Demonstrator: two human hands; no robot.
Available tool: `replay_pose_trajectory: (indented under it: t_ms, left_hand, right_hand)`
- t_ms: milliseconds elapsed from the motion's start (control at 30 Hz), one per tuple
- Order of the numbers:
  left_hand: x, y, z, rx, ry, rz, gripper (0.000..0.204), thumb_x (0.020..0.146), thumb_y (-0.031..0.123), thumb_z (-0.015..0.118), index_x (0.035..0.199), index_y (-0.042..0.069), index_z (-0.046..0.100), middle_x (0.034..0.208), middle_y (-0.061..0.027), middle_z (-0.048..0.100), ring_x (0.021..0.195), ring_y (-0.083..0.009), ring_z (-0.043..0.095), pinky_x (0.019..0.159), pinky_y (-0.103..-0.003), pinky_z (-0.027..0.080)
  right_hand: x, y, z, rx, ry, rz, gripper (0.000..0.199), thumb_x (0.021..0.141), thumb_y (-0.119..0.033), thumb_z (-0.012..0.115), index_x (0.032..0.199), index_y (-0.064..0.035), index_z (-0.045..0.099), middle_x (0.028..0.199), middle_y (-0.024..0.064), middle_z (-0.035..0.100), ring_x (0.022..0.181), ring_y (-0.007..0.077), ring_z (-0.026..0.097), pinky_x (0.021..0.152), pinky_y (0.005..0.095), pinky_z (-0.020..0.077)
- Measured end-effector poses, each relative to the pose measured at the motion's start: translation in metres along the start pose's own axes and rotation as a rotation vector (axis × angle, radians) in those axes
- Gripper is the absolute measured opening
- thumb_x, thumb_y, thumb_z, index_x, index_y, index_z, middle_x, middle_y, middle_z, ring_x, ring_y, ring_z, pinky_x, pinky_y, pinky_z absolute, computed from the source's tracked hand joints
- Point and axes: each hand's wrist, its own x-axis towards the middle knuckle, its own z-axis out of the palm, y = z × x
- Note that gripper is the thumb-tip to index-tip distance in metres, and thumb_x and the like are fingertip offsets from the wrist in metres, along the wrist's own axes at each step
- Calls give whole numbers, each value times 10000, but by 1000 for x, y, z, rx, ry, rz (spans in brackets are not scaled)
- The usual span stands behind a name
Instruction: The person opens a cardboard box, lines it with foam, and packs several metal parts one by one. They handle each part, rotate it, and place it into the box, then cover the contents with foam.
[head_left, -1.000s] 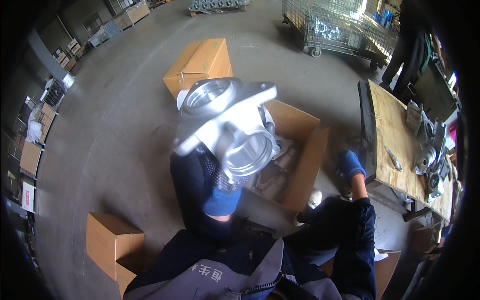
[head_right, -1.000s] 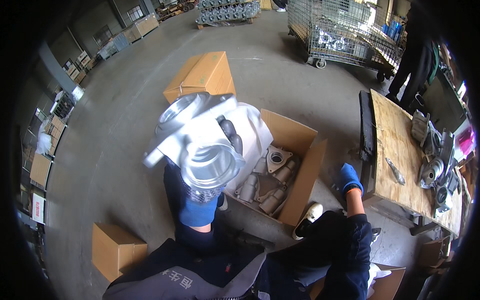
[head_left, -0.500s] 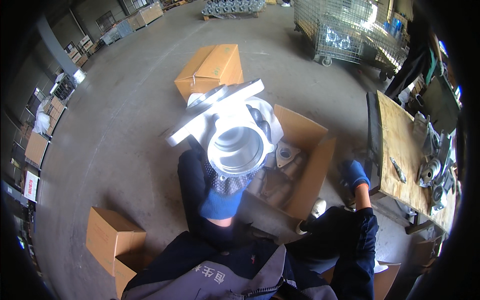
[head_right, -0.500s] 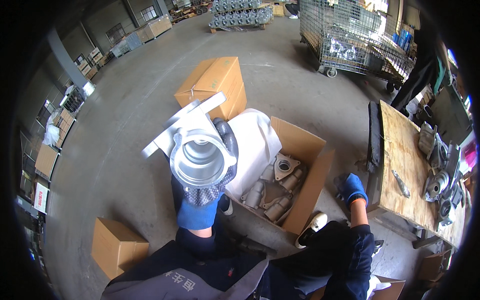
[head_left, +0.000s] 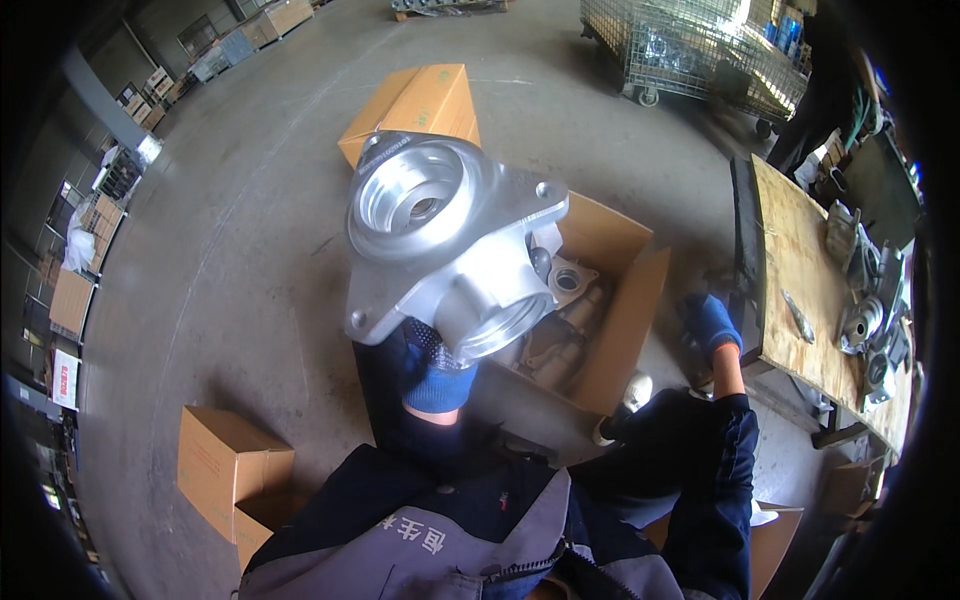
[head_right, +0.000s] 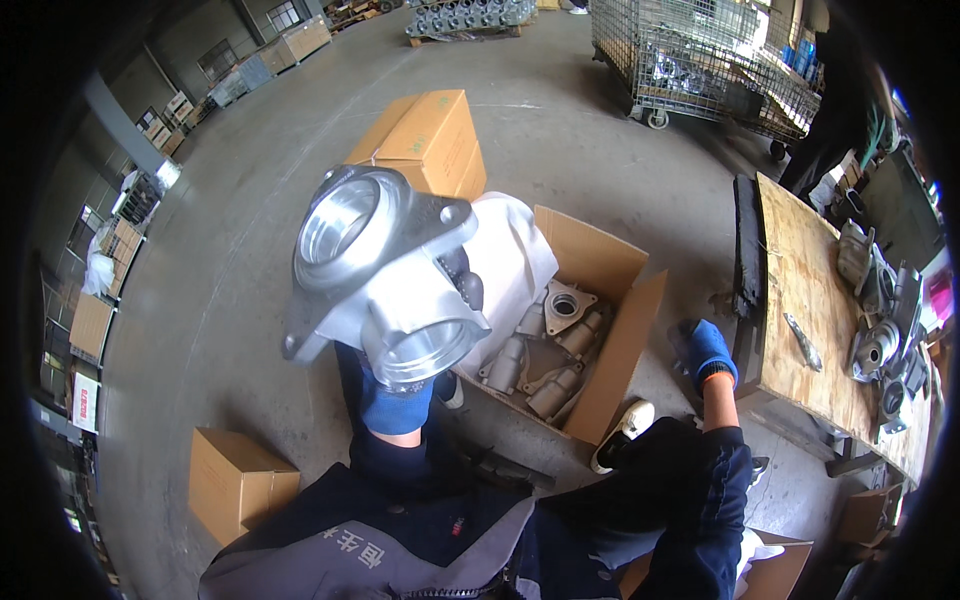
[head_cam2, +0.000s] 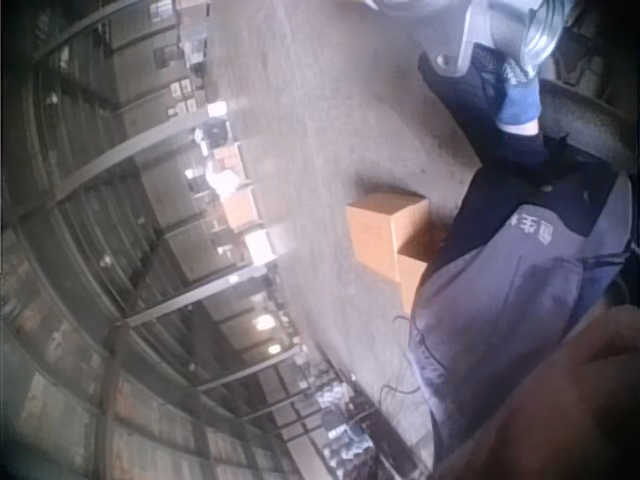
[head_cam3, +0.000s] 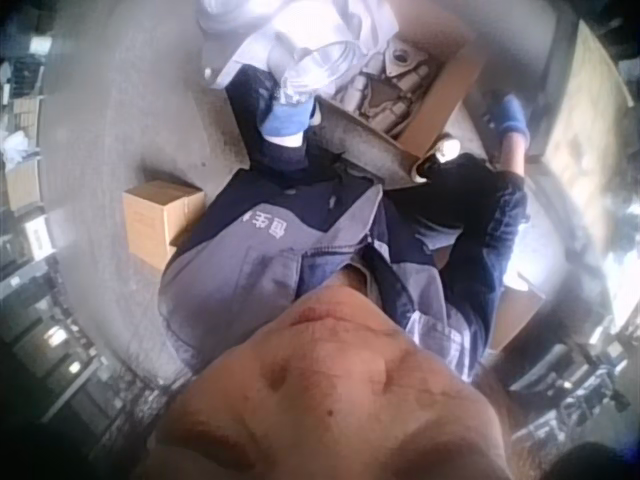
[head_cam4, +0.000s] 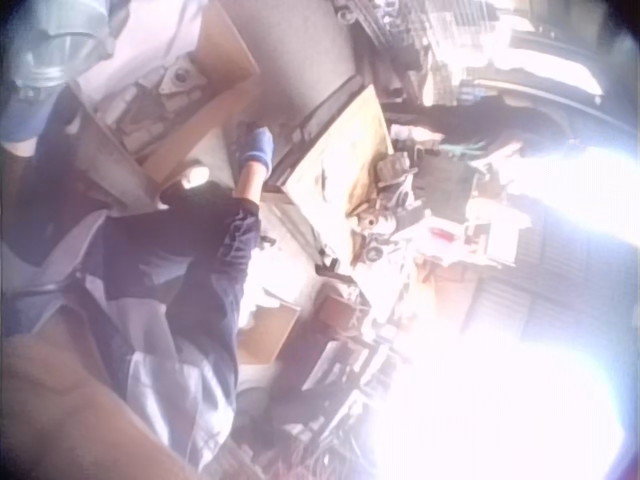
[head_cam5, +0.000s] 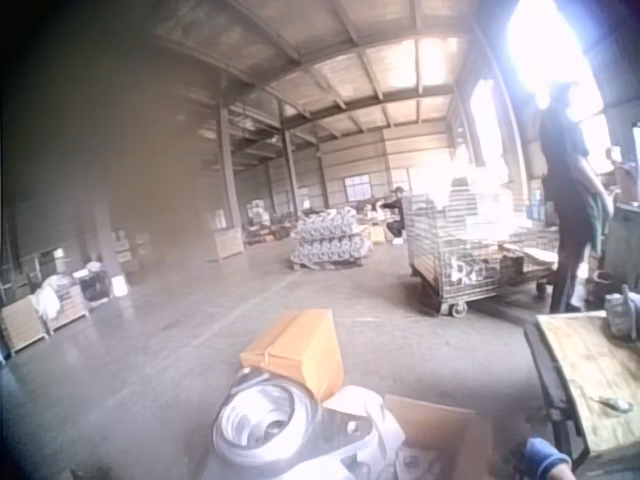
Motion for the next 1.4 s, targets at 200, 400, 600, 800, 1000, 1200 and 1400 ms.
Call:
replay_pose_trajectory:
  t_ms: [200, 400, 600, 800, 1000, 1200, 1400]
  left_hand:
    - [-24, 4, -2, 343, 173, 142, 637, 1024, 443, 398, 1470, -10, 360, 1446, -210, 469, 1331, -316, 473, 1142, -502, 314]
    - [-53, 10, -3, 678, 389, 253, 628, 1009, 414, 451, 1462, -13, 365, 1417, -212, 486, 1293, -320, 503, 1102, -482, 365]
    - [-52, 18, -20, 814, 465, 205, 624, 994, 384, 503, 1453, -17, 369, 1388, -215, 503, 1255, -324, 533, 1062, -462, 417]
    - [-2, 12, -48, 564, 326, -39, 626, 978, 355, 556, 1444, -21, 373, 1359, -217, 520, 1217, -328, 563, 1023, -442, 468]
    - [21, 18, -97, 442, 232, -214, 631, 963, 325, 608, 1436, -24, 377, 1330, -219, 536, 1179, -332, 593, 983, -422, 519]
    - [53, 77, -118, 884, 490, -283, 800, 821, 284, 765, 1447, -15, 368, 1349, -234, 537, 1186, -372, 599, 960, -447, 545]
    - [40, 110, -158, 2515, 70, -413, 857, 739, 281, 808, 1467, 74, 405, 1308, -224, 589, 1207, -403, 575, 1005, -441, 490]
  right_hand:
    - [11, 19, 7, -64, 17, -5, 223, 916, -236, 643, 933, -30, 728, 729, 159, 692, 629, 259, 700, 577, 376, 521]
    - [10, 3, 6, -122, 121, -456, 198, 917, -104, 627, 1080, -13, 693, 870, 99, 724, 734, 189, 701, 650, 350, 546]
    - [-61, -134, -23, 911, 139, -378, 258, 989, -49, 539, 1230, -7, 622, 1005, 137, 726, 835, 173, 719, 724, 296, 582]
    - [-95, -220, -60, 1053, -6, -473, 361, 1013, -133, 538, 1344, 9, 539, 951, 146, 738, 828, 184, 726, 736, 305, 590]
    - [-58, -247, -52, 644, -57, -638, 515, 1008, -234, 565, 1450, -5, 433, 1105, 199, 698, 1007, 263, 703, 893, 377, 573]
    - [25, -239, -30, 714, -199, -697, 700, 895, -324, 717, 1445, -1, 428, 1206, 223, 660, 1036, 313, 696, 872, 385, 590]
    - [89, -206, 31, 541, -187, -423, 468, 855, -318, 755, 1264, -108, 668, 1161, 154, 689, 1009, 225, 690, 913, 328, 540]
